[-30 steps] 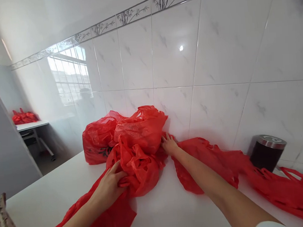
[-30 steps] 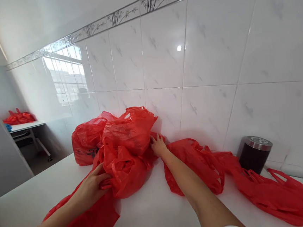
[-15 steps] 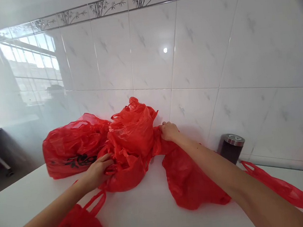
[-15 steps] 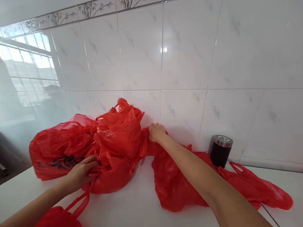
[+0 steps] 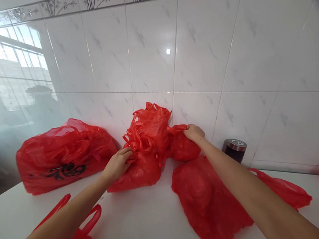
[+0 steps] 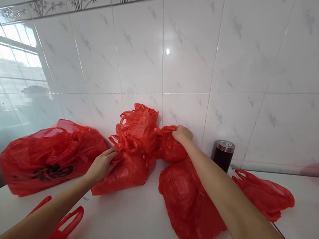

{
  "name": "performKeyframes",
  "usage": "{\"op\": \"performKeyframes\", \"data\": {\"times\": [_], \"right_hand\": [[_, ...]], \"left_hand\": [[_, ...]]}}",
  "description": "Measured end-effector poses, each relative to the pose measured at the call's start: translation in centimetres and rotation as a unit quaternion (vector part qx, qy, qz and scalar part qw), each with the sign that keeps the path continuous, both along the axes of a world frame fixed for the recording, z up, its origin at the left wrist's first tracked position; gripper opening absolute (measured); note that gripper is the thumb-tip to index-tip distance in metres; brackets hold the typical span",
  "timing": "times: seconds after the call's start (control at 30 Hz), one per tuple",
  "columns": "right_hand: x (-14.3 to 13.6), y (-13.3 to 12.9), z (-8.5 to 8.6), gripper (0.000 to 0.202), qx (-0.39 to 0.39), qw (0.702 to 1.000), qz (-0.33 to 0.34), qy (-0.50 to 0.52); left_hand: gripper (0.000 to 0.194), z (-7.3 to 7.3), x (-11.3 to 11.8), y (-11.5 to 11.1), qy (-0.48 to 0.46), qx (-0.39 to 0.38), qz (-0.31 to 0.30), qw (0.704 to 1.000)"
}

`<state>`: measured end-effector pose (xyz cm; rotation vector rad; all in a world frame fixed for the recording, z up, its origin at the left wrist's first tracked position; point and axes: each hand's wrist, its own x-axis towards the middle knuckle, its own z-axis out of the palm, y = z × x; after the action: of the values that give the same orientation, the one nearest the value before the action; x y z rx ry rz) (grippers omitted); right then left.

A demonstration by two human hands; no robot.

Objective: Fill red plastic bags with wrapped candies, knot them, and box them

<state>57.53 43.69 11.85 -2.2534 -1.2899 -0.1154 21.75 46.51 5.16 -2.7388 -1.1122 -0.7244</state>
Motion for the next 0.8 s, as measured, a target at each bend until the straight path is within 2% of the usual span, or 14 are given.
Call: {"op": "performKeyframes", "data": {"times": [0.17, 0.3, 0.37, 0.47, 0.57, 0.63, 0.7, 0.8], "right_hand": [[2.5, -1.1, 0.0, 0.026, -0.011, 0.999, -0.041, 0.026], [3.5, -1.9, -0.4, 0.024, -0.01, 0.998, -0.057, 0.031], [3.5, -2.0, -0.8, 0.023, -0.011, 0.998, -0.054, 0.033], [3.2, -1.8, -1.5, 0.022, -0.012, 0.999, -0.038, 0.036], [2.4, -1.3, -2.0, 0.022, -0.009, 0.999, -0.017, 0.039], [1.9, -1.0, -2.1, 0.022, -0.006, 0.999, -0.007, 0.042], [1.4, -0.6, -2.2, 0.021, -0.003, 0.999, 0.001, 0.049], [0.7, -0.2, -2.6, 0.018, -0.002, 0.998, 0.015, 0.067]], "left_hand": [[0.029, 0.9, 1.6, -0.2, -0.005, 0.018, 0.132, 0.991], [0.02, 2.7, 2.3, -1.1, 0.033, -0.007, 0.154, 0.987], [0.015, 4.2, 2.3, -2.1, 0.056, -0.021, 0.146, 0.987], [0.009, 7.1, 1.6, -3.5, 0.095, -0.042, 0.152, 0.983], [0.005, 9.9, 0.2, -3.8, 0.143, -0.072, 0.185, 0.97], [0.005, 10.9, -0.7, -3.4, 0.16, -0.077, 0.219, 0.96], [0.008, 10.6, -1.2, -2.7, 0.161, -0.066, 0.254, 0.952], [0.021, 7.9, -0.7, -1.8, 0.147, -0.036, 0.28, 0.948]]}}
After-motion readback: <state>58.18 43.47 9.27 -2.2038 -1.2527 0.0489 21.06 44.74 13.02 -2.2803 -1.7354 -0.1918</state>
